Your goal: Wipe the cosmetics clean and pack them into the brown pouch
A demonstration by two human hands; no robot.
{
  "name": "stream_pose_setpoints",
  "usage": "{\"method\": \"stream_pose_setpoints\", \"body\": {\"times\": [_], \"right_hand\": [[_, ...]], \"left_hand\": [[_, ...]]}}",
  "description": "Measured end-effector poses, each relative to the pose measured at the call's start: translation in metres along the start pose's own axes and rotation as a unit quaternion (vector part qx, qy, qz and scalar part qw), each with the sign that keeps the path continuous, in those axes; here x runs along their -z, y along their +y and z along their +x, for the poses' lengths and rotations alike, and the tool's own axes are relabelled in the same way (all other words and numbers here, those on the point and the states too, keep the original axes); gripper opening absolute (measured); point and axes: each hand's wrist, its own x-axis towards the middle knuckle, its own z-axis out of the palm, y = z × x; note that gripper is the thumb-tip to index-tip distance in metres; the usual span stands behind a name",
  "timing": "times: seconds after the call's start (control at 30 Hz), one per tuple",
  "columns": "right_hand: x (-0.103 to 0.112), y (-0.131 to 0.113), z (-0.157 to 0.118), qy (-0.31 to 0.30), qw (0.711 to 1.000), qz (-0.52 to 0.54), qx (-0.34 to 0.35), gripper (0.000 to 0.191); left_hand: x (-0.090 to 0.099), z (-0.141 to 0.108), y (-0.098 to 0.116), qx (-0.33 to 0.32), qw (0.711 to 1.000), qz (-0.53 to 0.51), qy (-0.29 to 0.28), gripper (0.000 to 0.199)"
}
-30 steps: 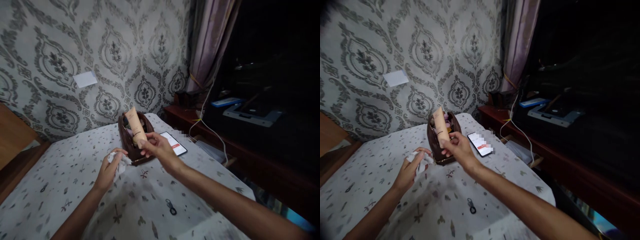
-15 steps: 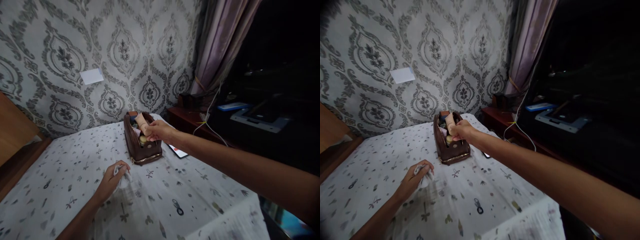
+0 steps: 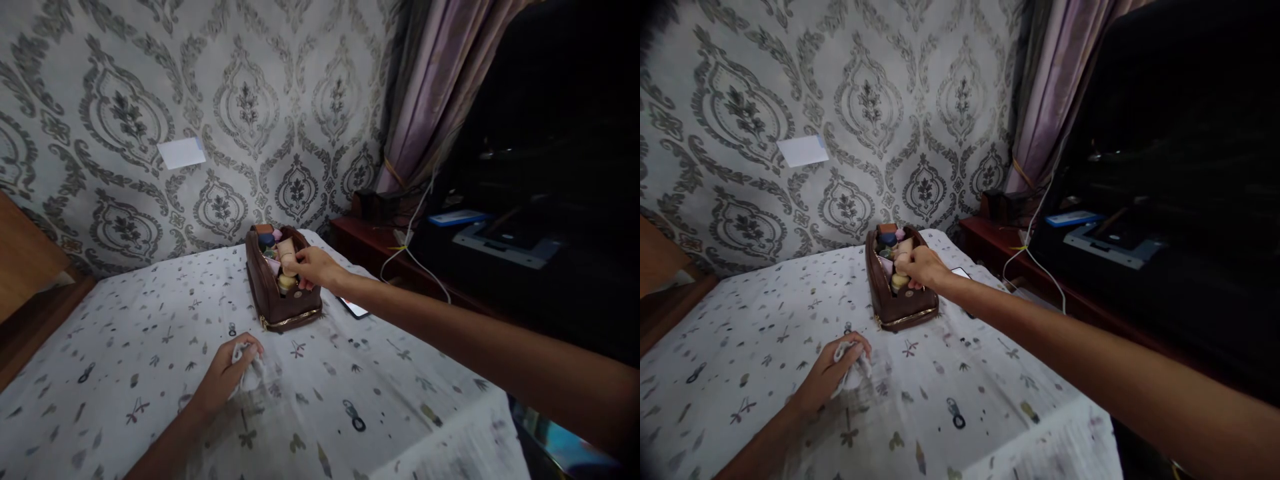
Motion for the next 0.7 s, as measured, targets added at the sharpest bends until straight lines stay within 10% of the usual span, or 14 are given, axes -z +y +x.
{"method": "stream_pose_setpoints", "body": {"times": [0.23,0.7], "right_hand": [[-0.001,-0.015,0.001,0.067,0.951,-0.298,0.049,0.034],[-0.005,-0.010,0.000,0.077,0.972,-0.216,0.049,0.032]], "left_hand": [[-0.002,-0.004,-0.005,0.004,1.000,-0.013,-0.024,0.049],[-0.001,-0.003,-0.008,0.000,1.000,0.023,-0.017,0.048]]}}
